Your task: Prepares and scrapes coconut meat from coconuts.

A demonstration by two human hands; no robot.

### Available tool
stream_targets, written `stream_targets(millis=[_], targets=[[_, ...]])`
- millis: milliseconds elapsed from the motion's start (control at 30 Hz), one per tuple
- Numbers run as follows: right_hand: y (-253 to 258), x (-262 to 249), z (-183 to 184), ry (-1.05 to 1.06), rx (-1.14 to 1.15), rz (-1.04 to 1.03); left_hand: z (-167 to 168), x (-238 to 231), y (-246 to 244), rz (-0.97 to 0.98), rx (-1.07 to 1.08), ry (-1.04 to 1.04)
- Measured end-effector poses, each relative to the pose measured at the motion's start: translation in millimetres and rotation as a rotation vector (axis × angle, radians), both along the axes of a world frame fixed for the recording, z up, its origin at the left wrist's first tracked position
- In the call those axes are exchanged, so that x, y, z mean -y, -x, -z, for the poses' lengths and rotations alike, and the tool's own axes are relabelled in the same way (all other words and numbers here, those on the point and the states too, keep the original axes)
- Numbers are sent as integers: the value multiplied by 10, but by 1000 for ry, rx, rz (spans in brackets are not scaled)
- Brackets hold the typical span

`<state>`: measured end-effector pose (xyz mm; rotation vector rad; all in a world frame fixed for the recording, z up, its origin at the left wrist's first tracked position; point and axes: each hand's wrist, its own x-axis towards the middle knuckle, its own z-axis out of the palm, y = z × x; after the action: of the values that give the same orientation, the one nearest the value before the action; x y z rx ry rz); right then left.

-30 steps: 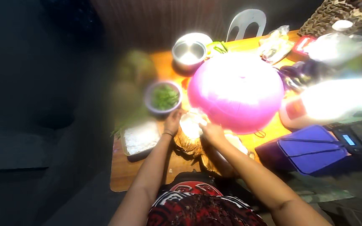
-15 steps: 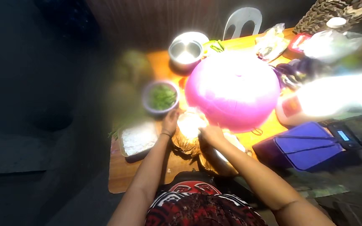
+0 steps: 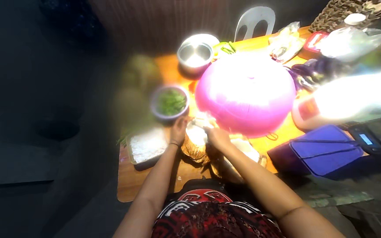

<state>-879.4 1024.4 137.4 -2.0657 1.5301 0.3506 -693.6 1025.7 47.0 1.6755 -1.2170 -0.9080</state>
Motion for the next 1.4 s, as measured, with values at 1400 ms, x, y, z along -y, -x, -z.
stream_targets(millis=[1400], targets=[[344,253,339,-183,468,86,24,35,-40,-11,-52,39]])
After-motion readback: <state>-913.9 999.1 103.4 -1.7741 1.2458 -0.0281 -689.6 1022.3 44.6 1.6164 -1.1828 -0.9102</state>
